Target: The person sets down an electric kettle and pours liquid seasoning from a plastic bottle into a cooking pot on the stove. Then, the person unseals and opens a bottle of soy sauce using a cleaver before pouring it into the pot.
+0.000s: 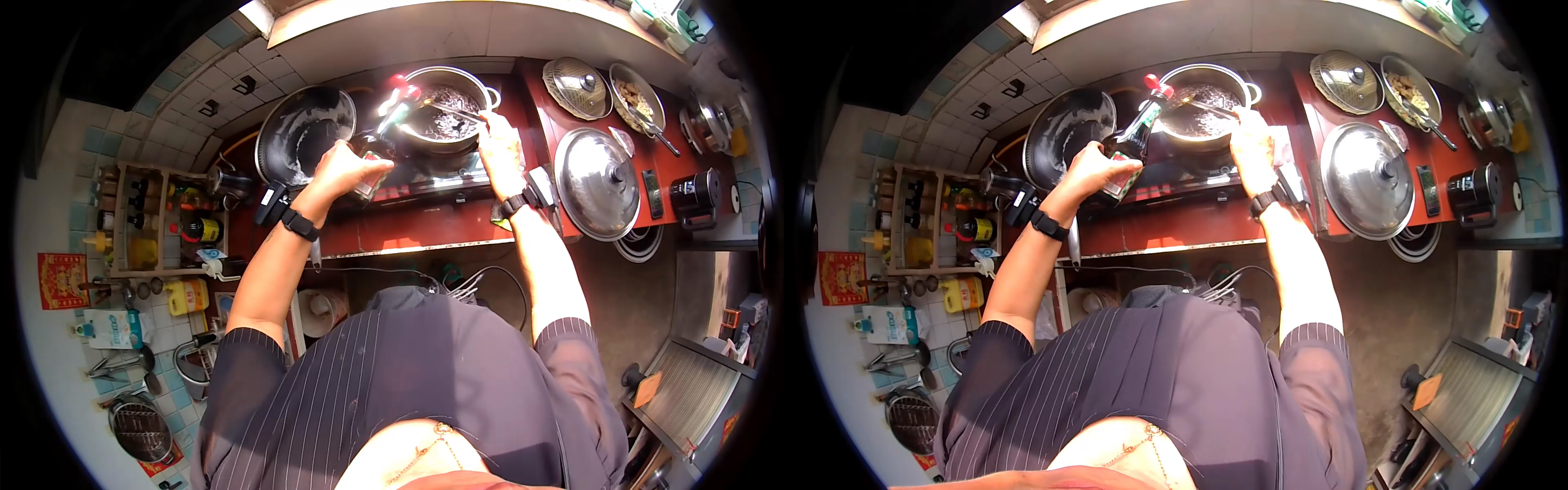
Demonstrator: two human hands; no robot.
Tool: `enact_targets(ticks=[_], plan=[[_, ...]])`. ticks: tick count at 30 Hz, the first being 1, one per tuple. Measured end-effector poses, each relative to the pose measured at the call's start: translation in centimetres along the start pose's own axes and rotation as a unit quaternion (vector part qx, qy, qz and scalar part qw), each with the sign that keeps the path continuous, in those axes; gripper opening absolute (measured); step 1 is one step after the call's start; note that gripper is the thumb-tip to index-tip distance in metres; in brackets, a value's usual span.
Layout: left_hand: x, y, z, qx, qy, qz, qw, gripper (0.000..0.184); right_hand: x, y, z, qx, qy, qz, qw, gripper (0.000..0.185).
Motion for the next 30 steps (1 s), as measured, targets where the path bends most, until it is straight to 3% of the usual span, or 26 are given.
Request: enact_targets(ticks=[4,13,16,22,25,30], plan=[[-0.3,-1.1,-0.5,-0.013,0.021,-0.004,1.000,0.095,-1.5,-1.1,1.1,-0.022,-0.022,-0.021,0.999,0.024],[-0.5,-1.1,0.7,0.015,-0.012,0.063,0.998,0.098,-8.5,-0.2,-1.2,0.040,0.065,-0.014,0.997,0.024],[-0.2,-0.8,1.2,0.017,-0.019,0.088,0.996,0.108,-8.6,-0.1,-1.7,0.040,0.063,-0.003,0.997,0.026],[-0.6,-1.4,0.8,0.031,-0.056,0.123,0.990,0.102,-8.6,-0.1,-2.1,0.066,0.069,0.004,0.995,0.029],[-0.9,-1.9,0.5,0.009,-0.017,0.122,0.992,0.113,-8.5,-0.7,-2.4,0.066,0.064,0.005,0.996,0.029],[-1.0,-1.7,0.5,0.012,-0.022,0.126,0.992,0.112,-8.8,-0.8,-2.4,0.052,0.054,-0.003,0.997,0.030]])
Point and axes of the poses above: each hand's wrist, its own z-axis towards the middle knuckle, its own x-axis out of the palm, y = z × x, the point moved 5 cm from there along z, towards the middle knuckle, and after that the axes turned 1 degree about -y, right-handed, at the moved point
